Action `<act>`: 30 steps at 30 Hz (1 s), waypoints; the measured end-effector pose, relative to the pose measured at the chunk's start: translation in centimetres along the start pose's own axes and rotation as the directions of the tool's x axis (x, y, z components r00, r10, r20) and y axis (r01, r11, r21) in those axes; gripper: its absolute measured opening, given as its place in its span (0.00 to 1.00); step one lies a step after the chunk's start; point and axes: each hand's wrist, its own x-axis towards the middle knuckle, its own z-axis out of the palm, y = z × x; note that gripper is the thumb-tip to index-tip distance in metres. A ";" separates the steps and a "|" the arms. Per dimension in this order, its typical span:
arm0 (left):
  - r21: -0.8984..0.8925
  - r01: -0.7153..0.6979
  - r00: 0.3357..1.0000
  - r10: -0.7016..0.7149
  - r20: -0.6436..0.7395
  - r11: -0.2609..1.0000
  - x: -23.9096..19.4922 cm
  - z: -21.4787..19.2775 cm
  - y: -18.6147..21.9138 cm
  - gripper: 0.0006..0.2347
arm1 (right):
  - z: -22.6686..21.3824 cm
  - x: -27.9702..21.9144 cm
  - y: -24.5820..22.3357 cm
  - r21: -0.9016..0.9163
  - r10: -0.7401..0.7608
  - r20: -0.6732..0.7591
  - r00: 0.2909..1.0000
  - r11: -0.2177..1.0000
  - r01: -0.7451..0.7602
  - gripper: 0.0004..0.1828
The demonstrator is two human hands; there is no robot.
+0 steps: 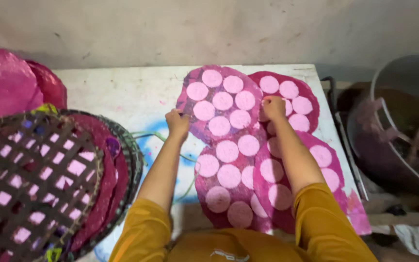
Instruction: The person places small pink disks onto circular bases using molds, stacks the bases onto a grid rack, and transfers the rack into a large steamer pot. They also press a wooden extrusion tool into pink paste within a green bucket.
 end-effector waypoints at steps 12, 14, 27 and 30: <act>0.239 0.231 0.949 -0.272 0.157 0.943 4.5 1.1 2.8 0.20 | 4.0 3.4 -0.5 -0.043 -0.003 -0.129 0.992 0.999 -0.003 0.12; 0.223 0.121 0.981 -0.151 0.120 0.967 4.8 1.6 2.6 0.18 | 3.9 3.4 -0.9 -0.010 -0.106 -0.168 0.980 0.994 0.106 0.07; 0.031 -0.426 0.885 0.423 -0.194 0.904 13.6 -17.3 6.4 0.10 | -7.5 4.9 -20.0 0.441 -0.521 -0.065 0.851 0.750 0.493 0.03; 0.201 -0.637 0.701 0.668 -0.250 0.744 10.6 -30.4 4.6 0.14 | -7.9 2.2 -27.0 0.629 -0.548 0.012 0.837 0.655 0.419 0.05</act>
